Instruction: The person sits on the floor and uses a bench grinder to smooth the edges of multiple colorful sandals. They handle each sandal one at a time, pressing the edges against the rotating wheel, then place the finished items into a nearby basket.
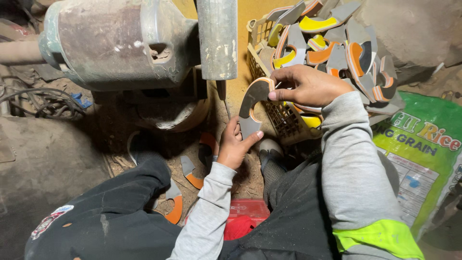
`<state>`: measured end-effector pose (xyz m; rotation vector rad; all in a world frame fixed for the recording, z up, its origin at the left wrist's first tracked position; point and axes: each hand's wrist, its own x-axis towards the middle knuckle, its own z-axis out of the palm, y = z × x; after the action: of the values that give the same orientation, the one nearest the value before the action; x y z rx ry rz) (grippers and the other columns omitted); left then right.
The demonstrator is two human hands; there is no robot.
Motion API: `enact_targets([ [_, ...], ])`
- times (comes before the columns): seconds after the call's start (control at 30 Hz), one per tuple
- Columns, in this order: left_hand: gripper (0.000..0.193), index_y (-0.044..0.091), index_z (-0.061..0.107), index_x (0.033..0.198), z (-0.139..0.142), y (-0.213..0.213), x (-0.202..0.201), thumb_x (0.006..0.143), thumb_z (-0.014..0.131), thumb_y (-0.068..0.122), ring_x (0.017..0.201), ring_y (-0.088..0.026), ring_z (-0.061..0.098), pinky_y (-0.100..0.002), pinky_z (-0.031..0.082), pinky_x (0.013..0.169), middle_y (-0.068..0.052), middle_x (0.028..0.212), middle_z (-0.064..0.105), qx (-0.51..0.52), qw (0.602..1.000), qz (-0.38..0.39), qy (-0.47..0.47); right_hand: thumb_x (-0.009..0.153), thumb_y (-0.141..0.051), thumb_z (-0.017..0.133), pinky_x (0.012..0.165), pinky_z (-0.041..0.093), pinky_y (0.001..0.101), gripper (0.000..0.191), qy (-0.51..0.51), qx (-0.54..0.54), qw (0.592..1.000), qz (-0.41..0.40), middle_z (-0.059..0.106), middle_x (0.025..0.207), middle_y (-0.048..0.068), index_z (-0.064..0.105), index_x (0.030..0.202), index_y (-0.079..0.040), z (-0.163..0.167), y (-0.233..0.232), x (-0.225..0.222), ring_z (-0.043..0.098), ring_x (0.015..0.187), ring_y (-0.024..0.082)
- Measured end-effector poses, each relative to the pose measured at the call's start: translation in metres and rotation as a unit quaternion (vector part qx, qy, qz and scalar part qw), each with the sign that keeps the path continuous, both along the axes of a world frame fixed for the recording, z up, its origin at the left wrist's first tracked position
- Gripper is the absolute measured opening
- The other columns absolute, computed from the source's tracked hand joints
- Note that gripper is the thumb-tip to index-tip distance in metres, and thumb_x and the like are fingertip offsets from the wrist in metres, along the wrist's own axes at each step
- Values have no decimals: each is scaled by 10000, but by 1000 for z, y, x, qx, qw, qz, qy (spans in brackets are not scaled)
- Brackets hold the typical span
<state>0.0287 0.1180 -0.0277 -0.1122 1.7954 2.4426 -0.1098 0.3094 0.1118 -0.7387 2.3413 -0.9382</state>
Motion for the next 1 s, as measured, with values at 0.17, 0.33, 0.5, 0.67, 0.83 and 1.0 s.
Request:
enact_targets([
  [0.17, 587, 23, 505, 1384, 15, -10, 4, 865, 738, 163, 862, -148, 659, -287, 536, 607, -63, 1086, 671, 60, 989, -93, -103, 915, -265, 685, 895, 521, 331, 321, -24, -20, 999, 15, 747, 1000, 72, 696, 1143, -40, 6, 6, 6, 676, 967, 187],
  [0.33, 503, 21, 515, 1352, 19, -5, 8, 912, 692, 188, 809, -172, 653, -293, 535, 612, -81, 986, 636, 166, 970, -145, -102, 954, -283, 647, 914, 513, 311, 399, -49, -100, 994, -2, 700, 1114, 46, 600, 1285, -64, -4, 0, 8, 647, 1036, 153],
  [0.5, 211, -36, 580, 1029, 2, 14, 6, 993, 618, 168, 797, -191, 633, -319, 523, 615, -105, 905, 619, 314, 932, -134, -121, 993, -339, 579, 893, 510, 294, 434, -138, -110, 982, -64, 690, 1145, 39, 538, 1351, -97, -36, -30, 3, 636, 999, 146],
  [0.67, 227, -18, 598, 894, -4, 43, -10, 1029, 597, 164, 631, -177, 602, -307, 478, 511, -86, 756, 596, 230, 962, -59, -136, 1026, -373, 568, 895, 495, 321, 406, -38, -102, 992, -66, 689, 1082, 113, 603, 1261, -44, -56, -50, -2, 613, 995, 193],
  [0.83, 196, -19, 626, 870, 13, 44, -21, 977, 606, 144, 560, -171, 610, -301, 454, 450, -83, 722, 626, 182, 975, -23, -127, 1021, -364, 584, 933, 496, 331, 435, 9, -141, 987, -70, 689, 1116, 118, 594, 1286, -20, -62, -59, -5, 624, 1043, 207],
  [1.0, 167, -16, 626, 898, 25, 40, -27, 981, 600, 127, 571, -167, 605, -295, 445, 461, -78, 735, 624, 225, 965, -31, -132, 1008, -331, 593, 949, 501, 355, 447, 27, -145, 986, -85, 691, 1145, 153, 588, 1320, -10, -64, -64, -10, 643, 1073, 250],
])
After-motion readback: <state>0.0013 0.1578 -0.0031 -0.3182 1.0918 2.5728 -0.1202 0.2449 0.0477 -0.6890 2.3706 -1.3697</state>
